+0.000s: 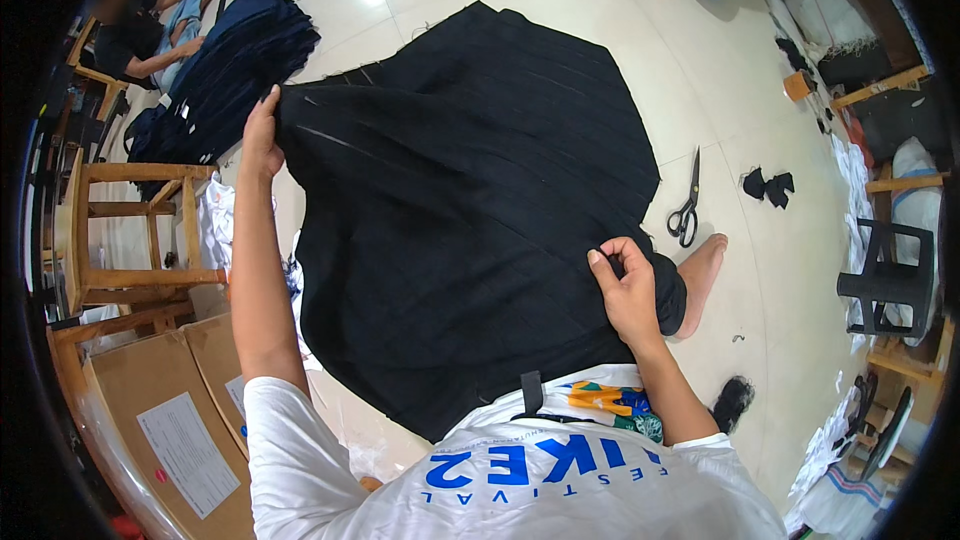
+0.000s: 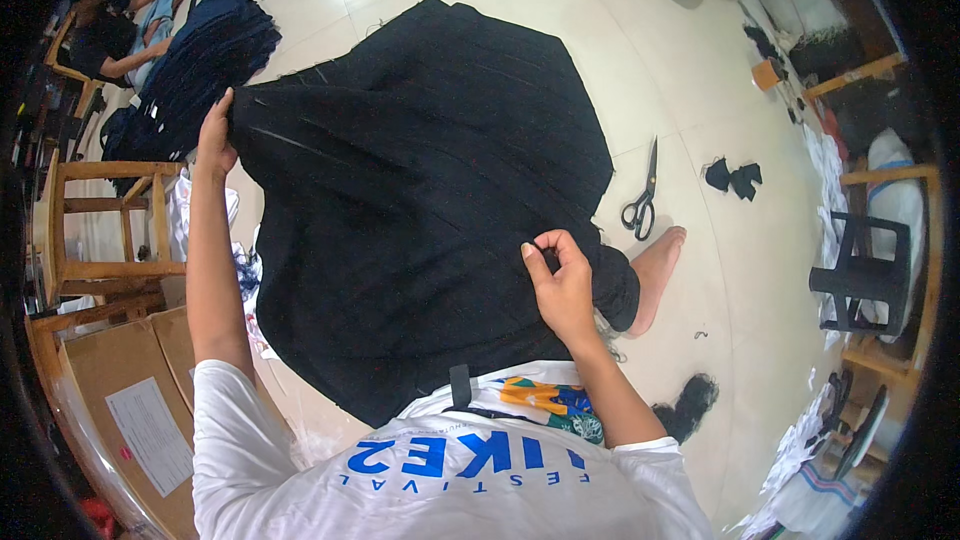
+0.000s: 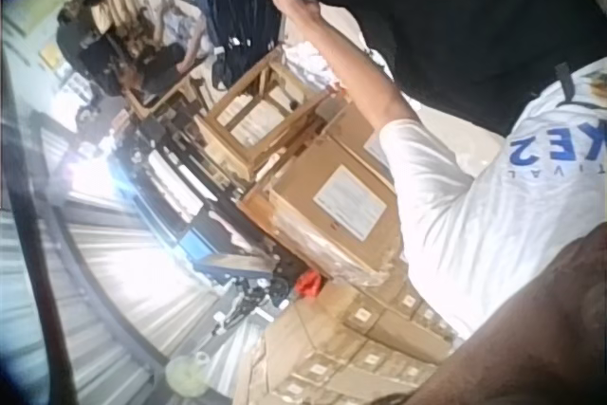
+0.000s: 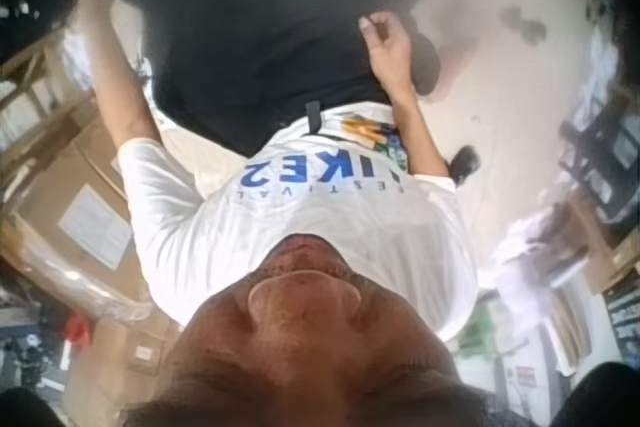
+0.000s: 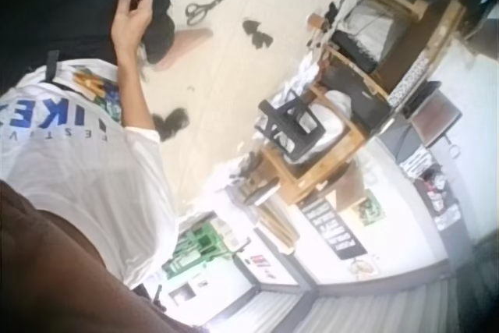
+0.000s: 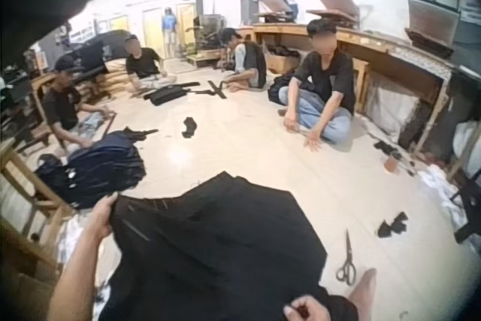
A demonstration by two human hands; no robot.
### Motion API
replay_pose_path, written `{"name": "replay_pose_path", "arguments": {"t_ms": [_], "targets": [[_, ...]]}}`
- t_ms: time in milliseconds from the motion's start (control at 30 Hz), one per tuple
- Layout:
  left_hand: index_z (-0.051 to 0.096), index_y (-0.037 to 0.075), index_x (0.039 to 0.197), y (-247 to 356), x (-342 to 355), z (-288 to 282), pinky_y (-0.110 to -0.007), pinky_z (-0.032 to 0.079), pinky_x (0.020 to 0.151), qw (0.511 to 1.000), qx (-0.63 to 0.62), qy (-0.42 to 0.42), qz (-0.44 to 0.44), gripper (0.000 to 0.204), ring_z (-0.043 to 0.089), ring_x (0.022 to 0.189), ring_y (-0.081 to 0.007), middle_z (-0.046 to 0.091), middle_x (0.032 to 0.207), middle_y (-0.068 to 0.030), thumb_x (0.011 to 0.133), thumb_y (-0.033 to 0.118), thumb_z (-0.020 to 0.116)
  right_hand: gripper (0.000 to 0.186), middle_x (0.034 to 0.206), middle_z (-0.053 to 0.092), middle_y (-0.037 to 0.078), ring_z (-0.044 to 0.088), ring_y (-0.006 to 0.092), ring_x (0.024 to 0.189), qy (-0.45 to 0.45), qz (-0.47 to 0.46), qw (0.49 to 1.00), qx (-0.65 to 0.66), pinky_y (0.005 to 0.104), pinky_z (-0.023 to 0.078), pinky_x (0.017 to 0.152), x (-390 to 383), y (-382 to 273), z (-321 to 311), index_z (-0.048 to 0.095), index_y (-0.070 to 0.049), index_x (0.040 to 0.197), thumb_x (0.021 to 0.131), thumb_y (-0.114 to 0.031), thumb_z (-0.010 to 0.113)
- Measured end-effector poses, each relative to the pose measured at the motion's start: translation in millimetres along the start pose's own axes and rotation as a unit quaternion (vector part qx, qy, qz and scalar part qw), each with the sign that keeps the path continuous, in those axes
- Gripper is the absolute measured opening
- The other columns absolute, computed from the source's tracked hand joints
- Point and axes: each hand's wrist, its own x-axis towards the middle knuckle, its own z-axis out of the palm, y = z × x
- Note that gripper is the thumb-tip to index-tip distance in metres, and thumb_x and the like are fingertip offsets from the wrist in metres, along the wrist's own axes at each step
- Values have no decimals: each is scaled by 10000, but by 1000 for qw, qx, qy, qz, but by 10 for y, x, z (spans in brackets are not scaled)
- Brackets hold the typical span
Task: The person sits on the floor and uses scissors to cut a large piece of black fabric. They repeatedly pick up the fabric, align the edges, and make cuts along the material. The person also pulls loose threads from the fabric with their hands.
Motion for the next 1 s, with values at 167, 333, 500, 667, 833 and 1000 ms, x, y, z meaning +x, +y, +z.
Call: {"name": "replay_pose_path", "arguments": {"t_ms": [167, 333, 500, 667, 833, 1000], "targets": [[656, 73, 1232, 92, 13, 21, -428, 484, 1045, 999, 34, 30, 1, 367, 674, 1046, -248, 727, 1142, -86, 1064, 399, 632, 110, 880, 557, -66, 451, 25, 791, -48, 84, 987, 126, 214, 384, 698, -215, -62, -338, 627, -80, 1020, 1053, -177, 663], [576, 34, 1393, 125, 359, -187, -409, 530, 1006, 998, 21, 50, 19, 457, 678, 1093, -267, 702, 1219, -140, 1067, 348, 639, 75, 871, 541, -86, 459, 24, 809, -114, 233, 950, 177, 221, 377, 733, -504, 138, -899, 613, -112, 1013, 1042, -144, 673], [529, 14, 1463, 7, 601, 33, -392, 539, 987, 993, 61, 88, 54, 523, 680, 1099, -256, 702, 1238, -144, 1072, 345, 637, 87, 872, 535, -80, 462, 39, 810, -176, 212, 955, 107, 227, 382, 740, -573, -43, -808, 592, -117, 1001, 1050, -127, 663], [499, -32, 1519, -23, 719, -321, -388, 519, 997, 932, 350, 2, 95, 677, 679, 1160, -264, 686, 1325, -182, 1038, 417, 660, 119, 924, 569, -38, 540, 73, 899, -271, 117, 955, 21, 258, 457, 801, -813, -345, -975, 569, -51, 1071, 1061, -136, 651], [610, -51, 1354, -697, 168, -213, -481, 520, 1002, 668, 702, 88, 232, 574, 669, 1185, -423, 677, 1300, -283, 1011, 403, 681, 166, 895, 664, 55, 629, 125, 814, -308, -33, 950, 22, 290, 493, 719, -654, -411, -475, 567, -35, 1084, 1057, -173, 656], [636, -3, 1273, -822, -2439, 1305, -428, 497, 1026, 867, 367, -171, 292, 395, 633, 1178, -349, 674, 1231, -193, 963, 218, 743, 190, 877, 729, 109, 701, 198, 745, -397, -82, 912, -64, 327, 506, 634, -350, -612, -480, 642, -25, 1054, 1017, -201, 702]]}}
